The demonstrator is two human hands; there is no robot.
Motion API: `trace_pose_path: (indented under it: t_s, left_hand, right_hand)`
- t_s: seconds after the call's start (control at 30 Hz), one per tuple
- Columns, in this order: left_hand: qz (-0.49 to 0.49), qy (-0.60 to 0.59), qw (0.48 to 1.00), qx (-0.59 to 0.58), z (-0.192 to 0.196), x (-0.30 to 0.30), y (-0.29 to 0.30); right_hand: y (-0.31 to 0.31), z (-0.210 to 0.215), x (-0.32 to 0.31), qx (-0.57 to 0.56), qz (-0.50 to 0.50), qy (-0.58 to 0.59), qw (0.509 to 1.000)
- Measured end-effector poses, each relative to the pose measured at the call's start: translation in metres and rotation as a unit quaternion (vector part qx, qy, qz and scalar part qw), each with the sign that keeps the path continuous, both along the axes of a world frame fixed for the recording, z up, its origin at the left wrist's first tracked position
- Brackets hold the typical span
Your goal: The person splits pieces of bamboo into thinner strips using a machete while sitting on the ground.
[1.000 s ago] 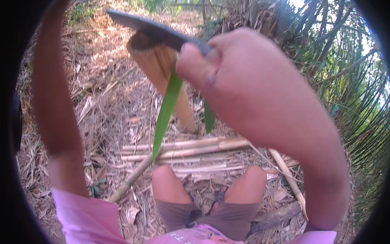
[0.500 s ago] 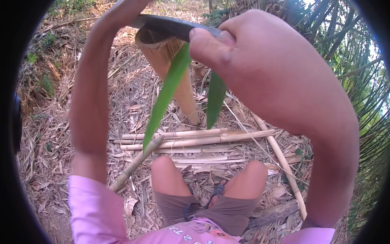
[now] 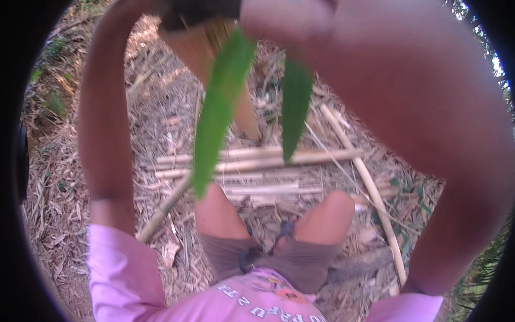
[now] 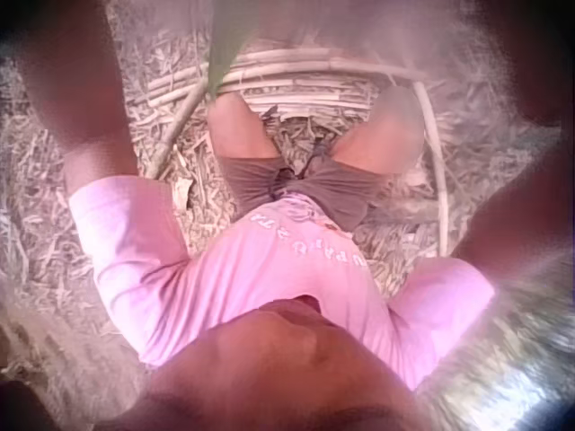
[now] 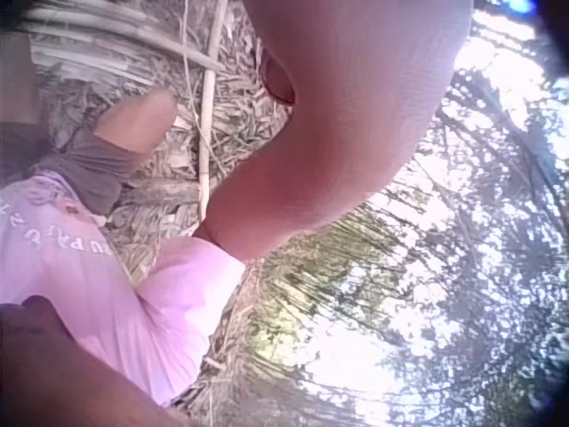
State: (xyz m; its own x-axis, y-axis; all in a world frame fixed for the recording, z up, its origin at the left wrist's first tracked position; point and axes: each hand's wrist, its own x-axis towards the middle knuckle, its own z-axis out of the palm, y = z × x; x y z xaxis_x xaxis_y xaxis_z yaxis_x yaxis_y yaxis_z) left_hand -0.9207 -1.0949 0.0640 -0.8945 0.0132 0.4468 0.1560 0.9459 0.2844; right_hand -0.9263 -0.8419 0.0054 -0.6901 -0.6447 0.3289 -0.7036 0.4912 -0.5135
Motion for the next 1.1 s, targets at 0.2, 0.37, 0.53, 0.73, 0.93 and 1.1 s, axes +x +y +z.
trace_pose_path:
  t_s: [0.2,0.37,0.53,0.73,0.93,1.1]
  left_hand:
    - [-0.09,0.065,0.994,-0.001,0.03,-0.016,0.006]
    - [-0.075,0.132,0.988,-0.023,0.048,0.005,-0.01]
    - [-0.017,0.012,0.979,0.202,-0.024,-0.022,-0.026]
    - [-0.041,0.121,0.988,0.089,0.008,-0.007,-0.008]
    - [-0.148,0.217,0.964,-0.033,0.037,-0.005,-0.043]
    - [-0.041,0.058,0.994,0.084,0.008,-0.003,-0.029]
  right_hand:
    - [0.014,0.022,0.003,0.079,0.002,0.034,0.996]
    - [0.004,0.022,0.008,0.052,0.036,0.006,0.998]
    - [0.003,0.022,0.002,0.108,0.012,0.114,0.988]
    - [0.001,0.032,-0.003,0.074,0.009,0.078,0.994]
    - [-0.013,0.01,-0.012,0.011,0.044,0.066,0.997]
    - [-0.032,0.017,-0.022,0.017,0.055,0.009,0.998]
